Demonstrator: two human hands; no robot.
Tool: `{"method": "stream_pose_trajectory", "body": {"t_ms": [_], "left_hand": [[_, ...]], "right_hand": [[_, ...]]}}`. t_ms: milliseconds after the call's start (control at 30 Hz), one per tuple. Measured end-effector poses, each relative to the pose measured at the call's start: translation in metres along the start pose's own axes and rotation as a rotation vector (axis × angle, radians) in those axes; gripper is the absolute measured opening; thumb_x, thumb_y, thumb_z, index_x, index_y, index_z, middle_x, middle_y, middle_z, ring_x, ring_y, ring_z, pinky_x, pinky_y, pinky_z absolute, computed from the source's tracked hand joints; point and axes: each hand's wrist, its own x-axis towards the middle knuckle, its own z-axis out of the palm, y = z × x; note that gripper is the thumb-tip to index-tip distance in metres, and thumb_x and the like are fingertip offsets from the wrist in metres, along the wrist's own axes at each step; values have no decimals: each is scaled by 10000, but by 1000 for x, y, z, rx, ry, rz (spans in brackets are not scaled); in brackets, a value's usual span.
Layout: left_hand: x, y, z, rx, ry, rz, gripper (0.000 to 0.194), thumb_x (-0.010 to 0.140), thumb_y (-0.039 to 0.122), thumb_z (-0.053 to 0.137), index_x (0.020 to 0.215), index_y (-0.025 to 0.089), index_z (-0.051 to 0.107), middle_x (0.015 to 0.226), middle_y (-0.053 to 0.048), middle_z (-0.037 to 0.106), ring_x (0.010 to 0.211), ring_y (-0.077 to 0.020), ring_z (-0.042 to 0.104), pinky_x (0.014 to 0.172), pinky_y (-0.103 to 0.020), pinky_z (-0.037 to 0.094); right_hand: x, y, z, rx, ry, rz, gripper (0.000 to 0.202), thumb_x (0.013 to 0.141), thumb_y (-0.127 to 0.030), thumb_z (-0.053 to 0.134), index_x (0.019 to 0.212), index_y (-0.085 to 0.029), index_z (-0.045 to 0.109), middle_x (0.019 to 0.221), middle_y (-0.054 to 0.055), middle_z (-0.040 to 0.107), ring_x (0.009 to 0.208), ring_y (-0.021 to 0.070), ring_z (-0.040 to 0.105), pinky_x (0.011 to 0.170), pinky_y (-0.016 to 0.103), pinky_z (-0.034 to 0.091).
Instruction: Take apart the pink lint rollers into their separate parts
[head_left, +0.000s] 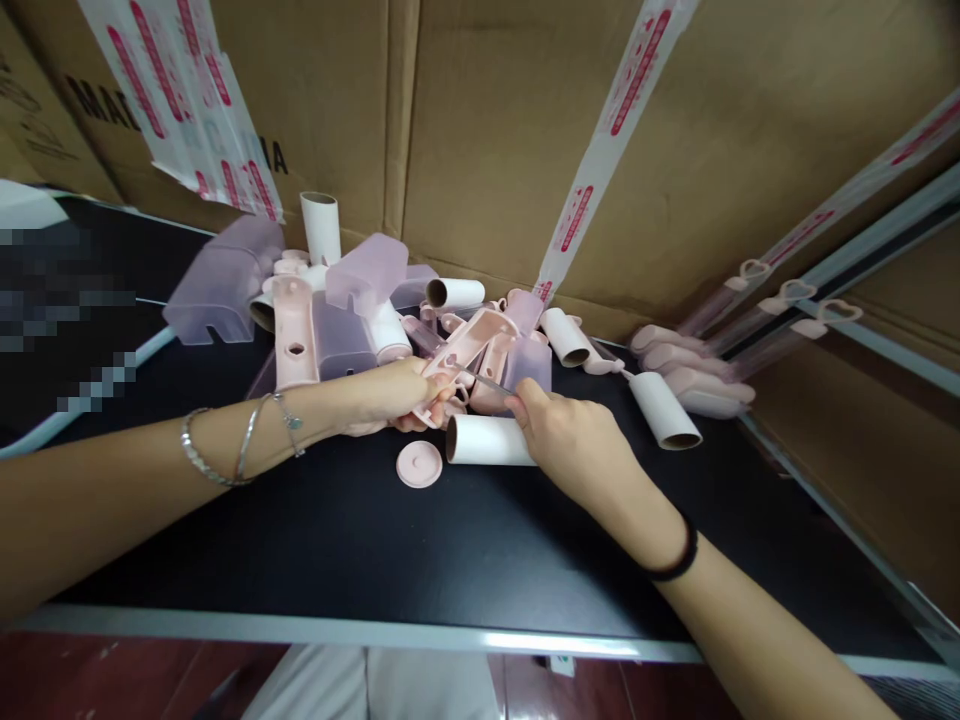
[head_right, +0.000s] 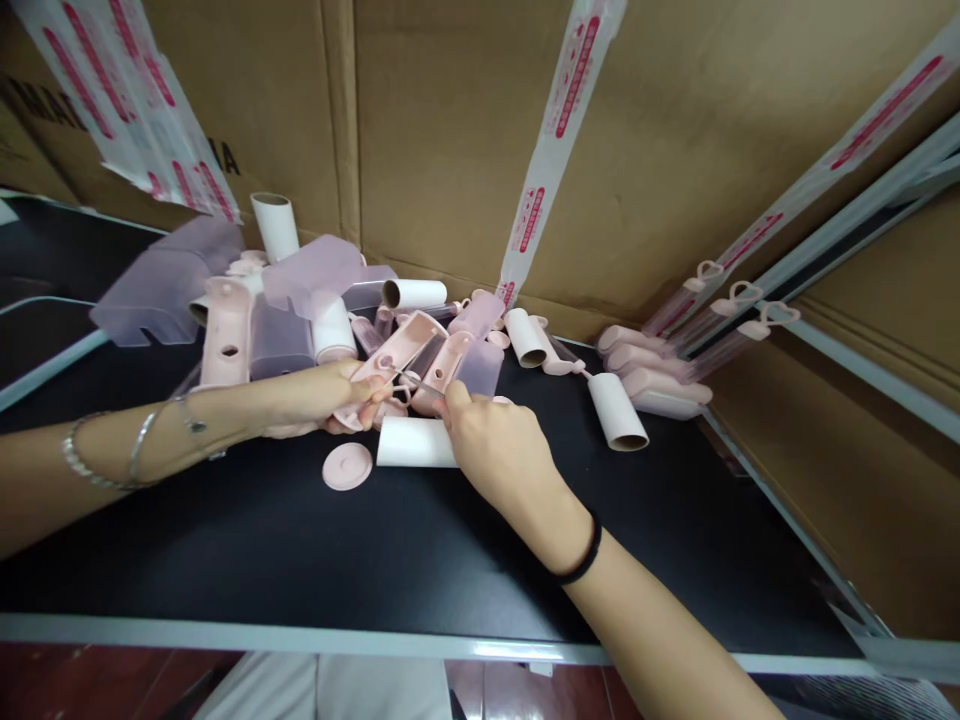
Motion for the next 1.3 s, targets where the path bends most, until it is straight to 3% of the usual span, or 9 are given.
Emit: {"method": "stream_pose_trajectory", "body": {"t_ms": [233, 367, 500, 633, 767, 900, 1067, 1200, 1300], "left_hand": [[-1, 2, 13, 149, -26, 15, 341, 855, 348, 514, 578, 161, 447, 435, 23, 439, 338, -50, 331, 353, -167, 203], [-1, 2, 25, 124, 55, 52, 369, 897, 414, 445, 621, 170, 435, 422, 34, 438, 327, -58, 353, 343, -161, 225], [1, 2, 25, 106, 117, 32, 376, 910, 443, 411, 680, 154, 483, 470, 26, 465, 334, -47, 356, 343, -151, 229], [1, 0, 23, 106, 151, 32, 271, 908, 342, 421, 754, 140, 516, 550, 18, 485, 358, -43, 369, 344, -159, 248], [-4, -1, 22, 191, 119, 119, 159, 856, 299, 479, 910, 155, 518, 600, 42, 468, 373, -44, 354, 351, -176, 275], [-15, 2, 19, 604, 207, 220, 302, 889, 412, 391, 1010, 171, 527, 676, 4, 559, 488, -111, 501, 447, -227, 379], [-33, 2, 19, 1321, 472, 292, 405, 917, 457, 314, 1050, 121, 496, 800, -93, 624, 673, -245, 639, 554, -308, 437], [-40, -1, 23, 1539, 522, 258, 452, 927, 472, 268, 1064, 107, 498, 848, -131, 633, 654, -273, 654, 522, -321, 444], [-39, 8, 23, 1634, 555, 321, 493, 934, 464, 251, 1056, 80, 535, 911, -174, 625, 707, -300, 648, 506, -332, 437]], "right_hand": [[12, -8, -5, 53, -52, -7, 320, 972, -337, 263, 919, -170, 531, 667, 77, 672, 560, 184, 648, 434, 264, 194], [26, -18, -3, 53, -31, 74, 334, 969, -359, 261, 940, -164, 530, 664, 84, 673, 563, 201, 658, 447, 248, 251], [24, -22, -3, 45, 26, 130, 324, 961, -345, 282, 948, -167, 553, 708, 75, 688, 534, 174, 643, 446, 232, 225], [5, -1, -13, 17, 57, 57, 362, 943, -375, 307, 890, -163, 595, 647, 82, 662, 495, 167, 590, 452, 260, 183], [-16, 46, -23, 101, 94, 104, 370, 921, -408, 318, 784, -190, 584, 577, 53, 599, 486, 166, 518, 489, 271, 214], [-21, 80, -22, 190, 166, 219, 391, 903, -447, 305, 767, -200, 575, 603, 60, 583, 558, 189, 522, 530, 275, 274], [-16, 79, -18, 247, 309, 270, 419, 896, -452, 297, 793, -189, 607, 588, 54, 574, 535, 177, 484, 543, 277, 287], [-15, 79, -19, 244, 342, 319, 378, 887, -418, 343, 791, -179, 619, 580, 44, 569, 526, 160, 474, 551, 277, 278], [-17, 97, -18, 224, 423, 483, 343, 900, -394, 354, 807, -179, 606, 626, 48, 571, 553, 150, 461, 580, 284, 286]]}}
